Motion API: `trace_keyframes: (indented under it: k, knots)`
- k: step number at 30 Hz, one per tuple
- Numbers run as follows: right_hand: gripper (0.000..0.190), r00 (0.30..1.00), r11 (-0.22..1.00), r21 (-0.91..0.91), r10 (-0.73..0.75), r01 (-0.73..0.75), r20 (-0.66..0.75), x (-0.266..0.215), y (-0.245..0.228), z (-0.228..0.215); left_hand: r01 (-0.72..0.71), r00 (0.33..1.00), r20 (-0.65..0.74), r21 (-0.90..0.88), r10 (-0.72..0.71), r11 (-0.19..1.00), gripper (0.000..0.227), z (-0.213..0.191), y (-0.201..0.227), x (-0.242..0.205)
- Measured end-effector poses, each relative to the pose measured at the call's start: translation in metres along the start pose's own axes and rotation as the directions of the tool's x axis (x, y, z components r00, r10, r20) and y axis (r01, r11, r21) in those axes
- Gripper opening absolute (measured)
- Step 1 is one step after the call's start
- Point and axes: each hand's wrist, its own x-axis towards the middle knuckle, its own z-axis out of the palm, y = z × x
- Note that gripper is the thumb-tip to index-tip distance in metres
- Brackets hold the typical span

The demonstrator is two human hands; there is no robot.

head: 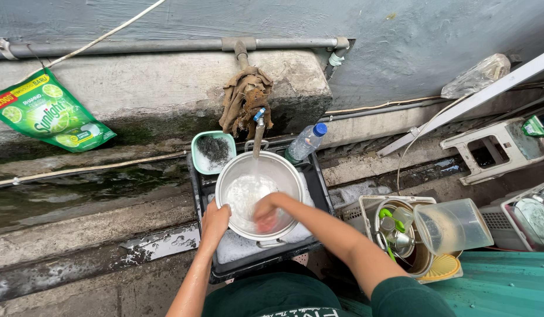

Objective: The person organizes dirty dishes into a basket, then washes a pot, a small metal funnel, and several bowls by hand using a sponge and a strainer under a faucet.

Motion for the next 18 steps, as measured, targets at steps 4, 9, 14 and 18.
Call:
trace_keyframes:
  k: [4,9,14,18]
  knots:
    - [0.026,0.595,0.999,-0.037,-0.052,0.037,-0.802,-0.035,0.011,-0.051,-0.004,0.999,0.046,-0.029,0.005,1.000,0.052,0.015,-0.013,0.000]
    - [0.028,0.622,0.900,-0.296,-0.434,0.319,-0.652,0.024,-0.040,0.007,0.050,0.997,0.057,-0.013,-0.049,0.999,0.049,0.026,0.000,0.005]
    - [0.038,0.980,0.984,-0.010,0.178,-0.179,-0.087,-0.030,0.015,-0.029,-0.035,0.998,-0.048,-0.001,0.035,0.999,0.050,0.000,-0.007,-0.005]
    - [0.034,0.674,0.813,0.176,-0.315,0.555,-0.668,-0.034,-0.017,-0.077,0.005,1.000,0.024,-0.120,-0.002,0.993,0.043,0.006,-0.006,-0.009]
